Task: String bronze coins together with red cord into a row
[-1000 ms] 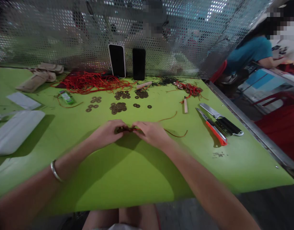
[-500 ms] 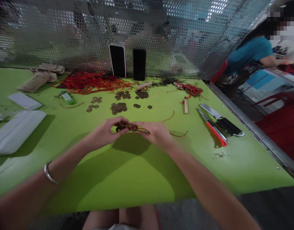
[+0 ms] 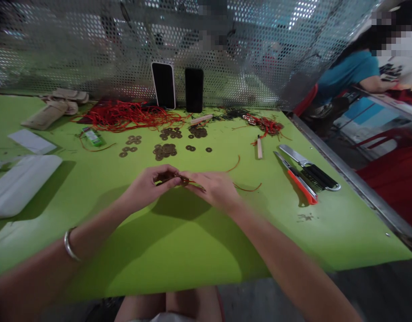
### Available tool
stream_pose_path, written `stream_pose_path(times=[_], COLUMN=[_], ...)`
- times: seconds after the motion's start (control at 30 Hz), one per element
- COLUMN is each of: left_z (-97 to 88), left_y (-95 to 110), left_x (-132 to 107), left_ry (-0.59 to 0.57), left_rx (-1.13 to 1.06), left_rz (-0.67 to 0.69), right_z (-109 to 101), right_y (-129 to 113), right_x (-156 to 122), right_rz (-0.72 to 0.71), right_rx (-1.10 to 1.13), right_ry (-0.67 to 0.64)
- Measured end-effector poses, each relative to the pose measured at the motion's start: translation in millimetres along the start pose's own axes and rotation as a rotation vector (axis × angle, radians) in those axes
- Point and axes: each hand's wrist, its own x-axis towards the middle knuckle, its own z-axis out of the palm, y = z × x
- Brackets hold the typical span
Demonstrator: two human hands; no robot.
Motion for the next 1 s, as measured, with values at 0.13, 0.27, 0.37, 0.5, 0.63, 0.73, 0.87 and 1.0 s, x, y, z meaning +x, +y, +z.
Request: stream_pose_path(times=[0.13,0.27,0.37,0.5,0.63,0.73,0.87,1.0], left_z=[0.4,3.3,5.3,6.1,4.9,2.3,-4.1,-9.1], left_y=[-2.3,-2.0,-0.2,1.2,2.0,2.9,2.4,0.9], left_x=[0.1,-0.5,-2.1,-4.4,-3.9,-2.3,-0.8,0.1], left_ry=[-0.011,0.01,0.029,0.032,-0.059,-0.094,-0.113,-0.097], left_rx=[-0.048,-0.043,-0.022,0.066,0.056,0.018,0.018,0.067], left_rz=[-0.003,-0.042,-0.026,0.022,0.032,0.045,0.075,0.073], right_z=[-1.0,-0.7,3.9,7.8,2.0,-3.7,-7.0,-7.2], right_y=[-2.4,-16.2,-30.1,-38.1,-33.1,-28.7,-24.1,-18.5], right_x=[5.9,12.4,13.8,12.1,10.8,10.0,7.3,3.4], right_rz=[0.057,0.071,0.187,0.36,0.35,0.291,0.281,0.314], right_rx=[-0.015,0.072,0.25,0.318,0.214,0.169,0.204,0.284], right_ry=[-0.066,-0.033,-0.073,-0.175,-0.298,-0.345,-0.3,-0.293])
